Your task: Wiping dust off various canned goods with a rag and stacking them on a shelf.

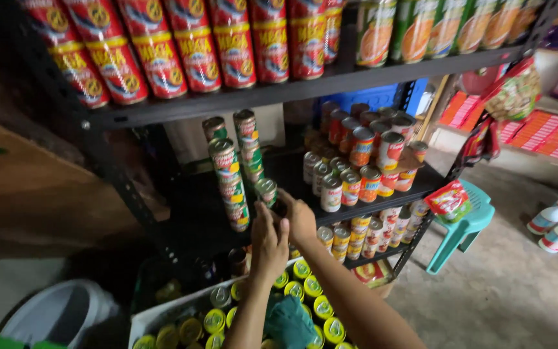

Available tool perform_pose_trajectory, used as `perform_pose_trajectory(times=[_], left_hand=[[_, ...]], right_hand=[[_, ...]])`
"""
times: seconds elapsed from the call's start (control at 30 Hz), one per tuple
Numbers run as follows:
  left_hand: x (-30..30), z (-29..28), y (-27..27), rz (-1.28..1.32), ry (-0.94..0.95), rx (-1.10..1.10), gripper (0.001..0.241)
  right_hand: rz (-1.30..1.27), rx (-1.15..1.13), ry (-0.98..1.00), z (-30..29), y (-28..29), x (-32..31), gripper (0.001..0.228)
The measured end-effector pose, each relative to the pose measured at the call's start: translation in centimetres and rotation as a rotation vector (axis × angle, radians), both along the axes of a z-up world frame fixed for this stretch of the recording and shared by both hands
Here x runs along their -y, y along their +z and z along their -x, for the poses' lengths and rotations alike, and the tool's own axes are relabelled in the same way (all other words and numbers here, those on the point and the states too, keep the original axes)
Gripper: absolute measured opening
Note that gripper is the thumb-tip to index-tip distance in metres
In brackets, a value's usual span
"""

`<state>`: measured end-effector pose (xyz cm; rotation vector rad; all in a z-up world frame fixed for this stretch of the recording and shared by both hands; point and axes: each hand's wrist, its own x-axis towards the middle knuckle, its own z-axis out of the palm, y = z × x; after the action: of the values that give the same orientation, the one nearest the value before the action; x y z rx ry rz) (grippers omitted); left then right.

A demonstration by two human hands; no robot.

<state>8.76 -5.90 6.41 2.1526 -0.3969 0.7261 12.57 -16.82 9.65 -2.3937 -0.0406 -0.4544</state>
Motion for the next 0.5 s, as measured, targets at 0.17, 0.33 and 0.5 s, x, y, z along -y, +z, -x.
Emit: perform_pose_trajectory(times=[0.17, 0.33, 0.5], left_hand=[[-1.9, 5.1, 3.1, -0.051, -0.088, -0.086, 0.073], [-6.3, 8.1, 1.5, -0.004, -0.163, -0.035, 0.057], [-13.1, 11.5, 1.8, 0.183, 0.143, -0.113, 0.026]], right_hand=[[-0.145, 0.207, 0.062, 2.6, 1.0, -0.2, 0.064], [-0.421, 0.474, 0.101, 4.4, -1.0, 0.2, 0.034], [-0.471, 0.281, 0.276, 9.8, -2.2, -1.2, 0.008]])
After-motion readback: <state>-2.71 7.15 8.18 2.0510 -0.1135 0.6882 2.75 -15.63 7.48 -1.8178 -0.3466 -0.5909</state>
